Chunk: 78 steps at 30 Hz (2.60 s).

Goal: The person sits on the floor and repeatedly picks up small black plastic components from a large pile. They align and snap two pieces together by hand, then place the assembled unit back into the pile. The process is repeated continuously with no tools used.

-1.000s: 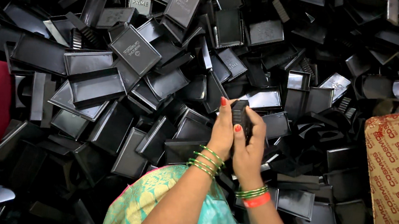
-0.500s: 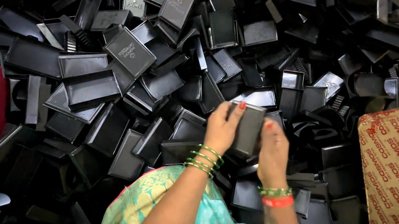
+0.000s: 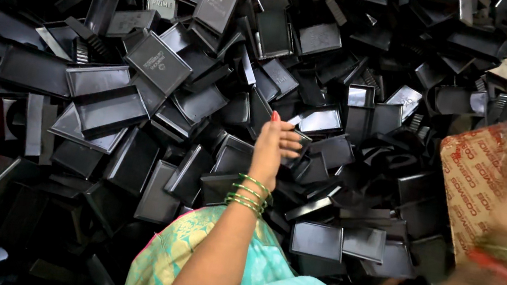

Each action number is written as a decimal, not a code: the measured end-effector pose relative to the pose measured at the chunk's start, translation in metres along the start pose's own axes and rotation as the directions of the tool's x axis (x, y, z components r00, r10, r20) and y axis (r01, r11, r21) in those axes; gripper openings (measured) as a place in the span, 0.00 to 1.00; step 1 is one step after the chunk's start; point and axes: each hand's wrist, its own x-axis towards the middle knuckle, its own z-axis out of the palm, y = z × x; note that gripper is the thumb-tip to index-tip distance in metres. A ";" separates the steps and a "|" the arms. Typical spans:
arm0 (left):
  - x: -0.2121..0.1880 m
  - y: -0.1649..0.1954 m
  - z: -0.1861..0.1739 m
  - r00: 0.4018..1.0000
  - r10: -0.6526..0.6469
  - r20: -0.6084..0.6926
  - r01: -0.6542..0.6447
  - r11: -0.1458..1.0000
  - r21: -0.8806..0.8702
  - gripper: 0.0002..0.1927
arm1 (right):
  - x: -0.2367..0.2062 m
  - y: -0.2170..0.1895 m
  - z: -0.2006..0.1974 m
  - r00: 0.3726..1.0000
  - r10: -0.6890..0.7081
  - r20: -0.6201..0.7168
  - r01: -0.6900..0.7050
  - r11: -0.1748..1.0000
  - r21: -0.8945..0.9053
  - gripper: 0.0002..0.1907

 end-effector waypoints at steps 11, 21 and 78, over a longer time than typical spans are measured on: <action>0.011 -0.013 -0.008 0.983 -0.001 -0.186 0.012 0.998 0.061 0.18 | -0.017 0.083 0.136 0.918 0.247 0.309 -0.382 0.760 0.526 0.12; 0.006 -0.018 -0.011 0.955 0.148 -0.256 -0.101 0.977 0.189 0.14 | -0.061 0.042 0.249 0.822 -0.068 0.565 0.157 0.981 -0.111 0.20; -0.030 0.060 0.007 0.911 -0.049 0.409 0.263 0.833 -0.486 0.33 | -0.061 0.066 0.132 0.961 0.216 0.176 -0.274 0.621 0.734 0.25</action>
